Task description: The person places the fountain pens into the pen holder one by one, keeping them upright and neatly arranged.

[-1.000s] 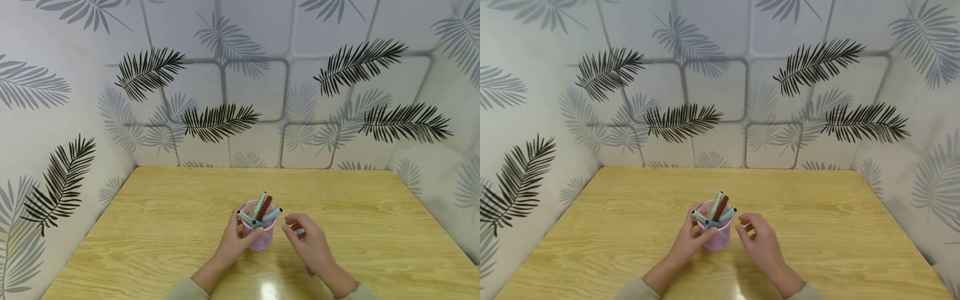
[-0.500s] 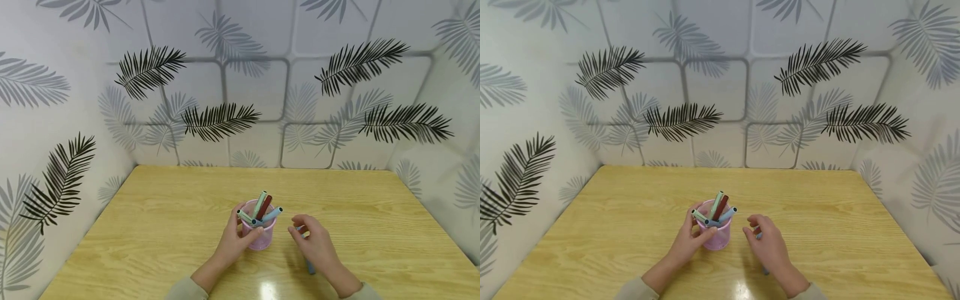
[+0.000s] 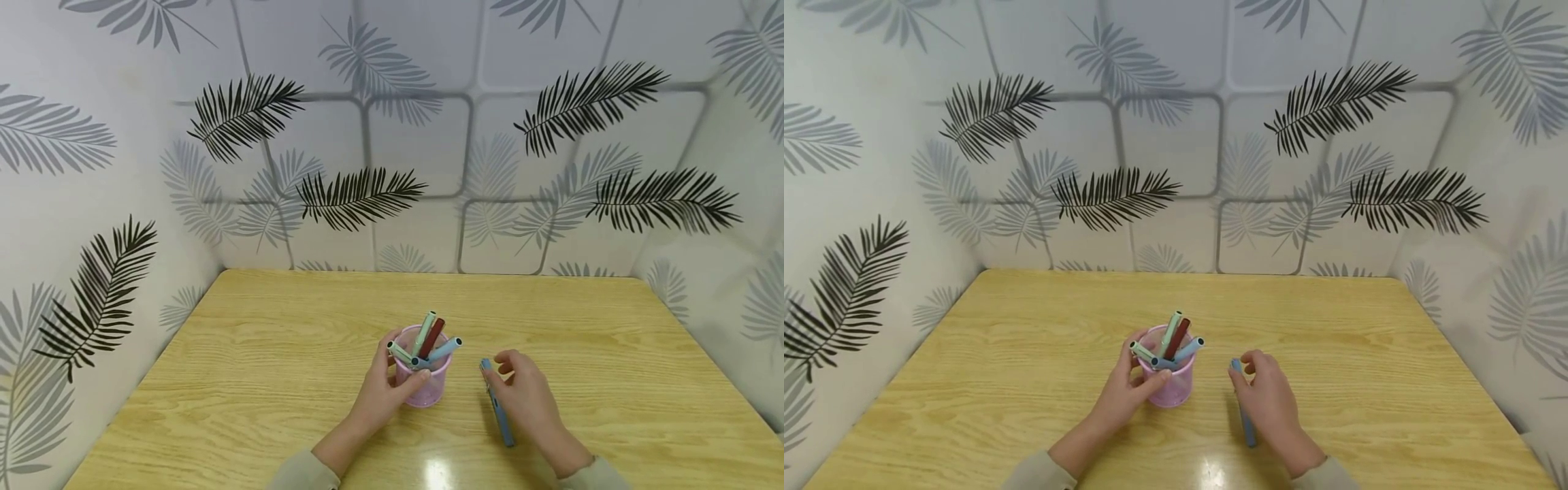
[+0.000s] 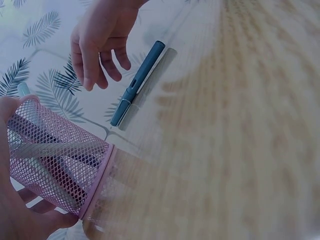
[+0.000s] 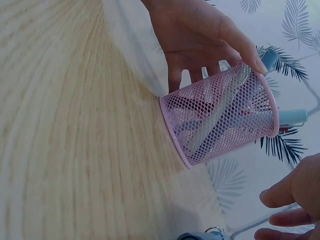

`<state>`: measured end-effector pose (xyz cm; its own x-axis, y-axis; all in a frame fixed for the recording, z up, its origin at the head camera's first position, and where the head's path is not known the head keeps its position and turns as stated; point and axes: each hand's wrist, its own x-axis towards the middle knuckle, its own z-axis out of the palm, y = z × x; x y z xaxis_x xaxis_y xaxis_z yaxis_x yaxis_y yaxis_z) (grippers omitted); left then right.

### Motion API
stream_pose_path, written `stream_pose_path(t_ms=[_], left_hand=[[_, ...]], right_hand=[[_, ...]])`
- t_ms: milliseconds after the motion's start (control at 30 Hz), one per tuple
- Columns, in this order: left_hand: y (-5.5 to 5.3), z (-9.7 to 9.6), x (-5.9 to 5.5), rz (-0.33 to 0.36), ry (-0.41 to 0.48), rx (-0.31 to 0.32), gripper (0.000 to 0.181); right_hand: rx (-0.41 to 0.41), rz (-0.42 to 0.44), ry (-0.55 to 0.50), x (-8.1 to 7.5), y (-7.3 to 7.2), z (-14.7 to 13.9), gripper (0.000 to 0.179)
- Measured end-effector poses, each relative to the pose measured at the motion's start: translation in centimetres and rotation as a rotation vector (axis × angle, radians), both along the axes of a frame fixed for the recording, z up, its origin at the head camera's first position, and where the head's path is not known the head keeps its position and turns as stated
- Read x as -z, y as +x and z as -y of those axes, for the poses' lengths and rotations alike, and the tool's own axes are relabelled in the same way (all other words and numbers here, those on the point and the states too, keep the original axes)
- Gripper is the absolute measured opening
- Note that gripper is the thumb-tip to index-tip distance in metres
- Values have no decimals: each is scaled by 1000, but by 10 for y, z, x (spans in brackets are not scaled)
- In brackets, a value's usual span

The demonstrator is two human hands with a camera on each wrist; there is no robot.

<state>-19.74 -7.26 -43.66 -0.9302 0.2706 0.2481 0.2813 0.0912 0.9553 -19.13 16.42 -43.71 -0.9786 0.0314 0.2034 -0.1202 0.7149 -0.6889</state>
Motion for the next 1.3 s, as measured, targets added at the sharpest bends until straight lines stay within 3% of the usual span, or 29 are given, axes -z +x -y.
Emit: stream_pose_path(t_ms=[400,867,1300], left_hand=[[1,1,-1,-10,-3,5,73],[2,0,-3,-4,-26,-3,72],[2,0,-4,-13,-26,-6,72]], right_hand=[[12,87,97,7,-3,-5,37],[-19,174,134,12,-4,-8,39],[-42,204,140,14,-6,-7,29]])
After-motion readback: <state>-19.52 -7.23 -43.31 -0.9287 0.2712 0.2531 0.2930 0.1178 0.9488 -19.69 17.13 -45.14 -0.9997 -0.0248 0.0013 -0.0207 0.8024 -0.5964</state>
